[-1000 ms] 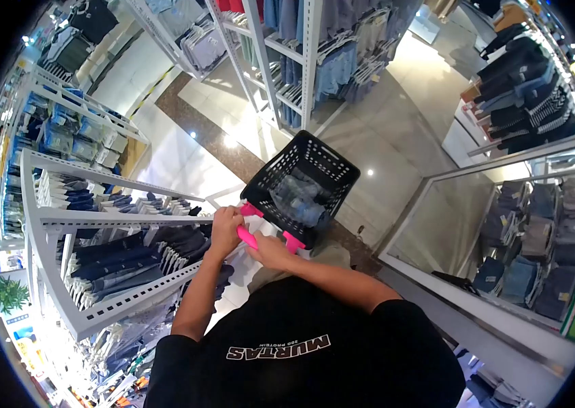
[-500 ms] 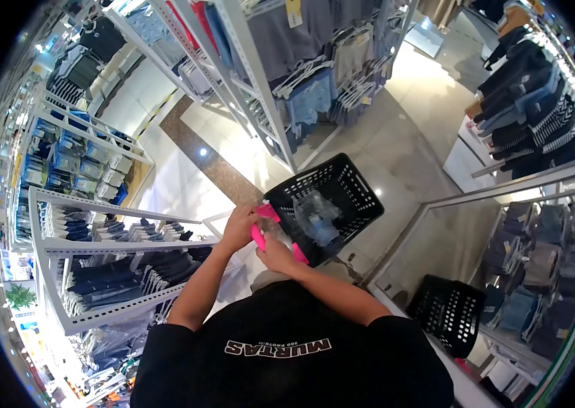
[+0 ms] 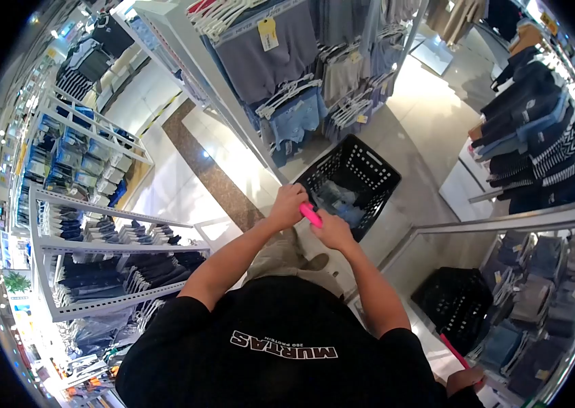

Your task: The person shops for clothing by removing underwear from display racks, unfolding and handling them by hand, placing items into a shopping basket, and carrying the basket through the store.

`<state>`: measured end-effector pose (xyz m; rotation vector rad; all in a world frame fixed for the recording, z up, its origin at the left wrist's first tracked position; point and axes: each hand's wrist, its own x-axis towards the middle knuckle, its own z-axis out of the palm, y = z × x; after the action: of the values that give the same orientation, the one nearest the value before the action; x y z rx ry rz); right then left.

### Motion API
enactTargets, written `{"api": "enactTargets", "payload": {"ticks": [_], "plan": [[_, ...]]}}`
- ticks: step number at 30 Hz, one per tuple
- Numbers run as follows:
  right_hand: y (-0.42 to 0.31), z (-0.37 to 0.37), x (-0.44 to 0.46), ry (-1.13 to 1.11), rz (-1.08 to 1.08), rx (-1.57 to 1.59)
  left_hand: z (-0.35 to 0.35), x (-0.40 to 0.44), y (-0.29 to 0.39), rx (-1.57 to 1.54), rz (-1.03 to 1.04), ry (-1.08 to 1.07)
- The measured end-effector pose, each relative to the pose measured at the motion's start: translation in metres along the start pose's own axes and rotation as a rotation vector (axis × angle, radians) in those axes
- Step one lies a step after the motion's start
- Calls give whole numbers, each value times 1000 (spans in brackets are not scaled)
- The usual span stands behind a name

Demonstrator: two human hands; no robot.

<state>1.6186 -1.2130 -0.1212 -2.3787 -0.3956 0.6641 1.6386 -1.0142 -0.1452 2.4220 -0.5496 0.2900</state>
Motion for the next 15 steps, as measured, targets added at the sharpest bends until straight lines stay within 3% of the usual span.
{"api": "enactTargets", "payload": {"ticks": [9, 15], "plan": [[50, -81, 57, 279, 19, -127, 52, 118, -14, -22, 60, 61], [81, -136, 91, 401, 73, -150, 52, 186, -22, -321, 62, -50]]}}
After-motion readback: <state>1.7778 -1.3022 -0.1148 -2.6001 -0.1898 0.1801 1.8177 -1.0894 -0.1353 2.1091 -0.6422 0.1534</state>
